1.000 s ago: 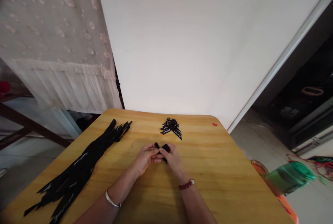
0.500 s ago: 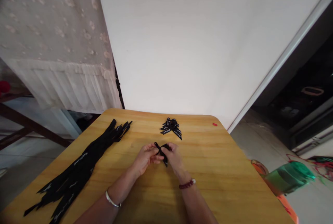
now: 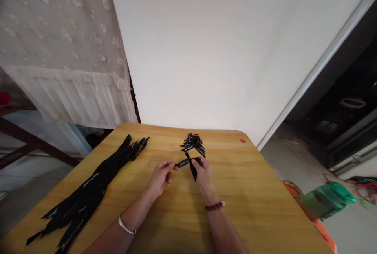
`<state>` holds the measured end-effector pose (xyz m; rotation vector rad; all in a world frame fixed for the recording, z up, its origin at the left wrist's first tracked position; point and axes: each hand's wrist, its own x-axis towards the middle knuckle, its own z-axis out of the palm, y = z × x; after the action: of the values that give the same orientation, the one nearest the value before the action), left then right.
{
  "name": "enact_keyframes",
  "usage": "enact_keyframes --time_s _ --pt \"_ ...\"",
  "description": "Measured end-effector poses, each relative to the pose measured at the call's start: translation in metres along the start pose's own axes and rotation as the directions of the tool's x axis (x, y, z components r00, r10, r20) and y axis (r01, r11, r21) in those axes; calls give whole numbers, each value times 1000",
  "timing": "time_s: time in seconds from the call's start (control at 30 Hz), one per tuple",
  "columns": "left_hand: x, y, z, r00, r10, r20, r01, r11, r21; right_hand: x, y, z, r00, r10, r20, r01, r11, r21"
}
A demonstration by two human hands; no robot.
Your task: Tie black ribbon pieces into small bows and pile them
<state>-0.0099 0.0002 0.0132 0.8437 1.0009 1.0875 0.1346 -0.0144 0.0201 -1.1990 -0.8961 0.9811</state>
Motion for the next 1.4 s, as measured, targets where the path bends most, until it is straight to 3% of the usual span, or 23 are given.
enact_keyframes --time_s 0.23,0.4,0.63,0.8,1.17,1.4 --pt "4 2 -2 991 104 -87 -109 993 -49 1 7 3 989 -50 140 69 989 -134" --pt "2 5 -1 979 159 -131 -161 987 -9 0 7 4 982 -100 158 134 965 -225" --pt "3 -4 0 993 -51 102 65 988 -141 0 13 6 971 -128 203 176 954 -243" --pt "2 -8 1 973 -56 226 89 986 -140 -3 12 9 960 -90 266 154 961 -230" --pt "3 -10 1 982 -18 188 39 993 -107 -7 9 13 961 -49 274 102 977 -185" --pt "3 -7 1 994 0 111 2 1000 -25 -8 6 13 934 12 356 60 980 -191"
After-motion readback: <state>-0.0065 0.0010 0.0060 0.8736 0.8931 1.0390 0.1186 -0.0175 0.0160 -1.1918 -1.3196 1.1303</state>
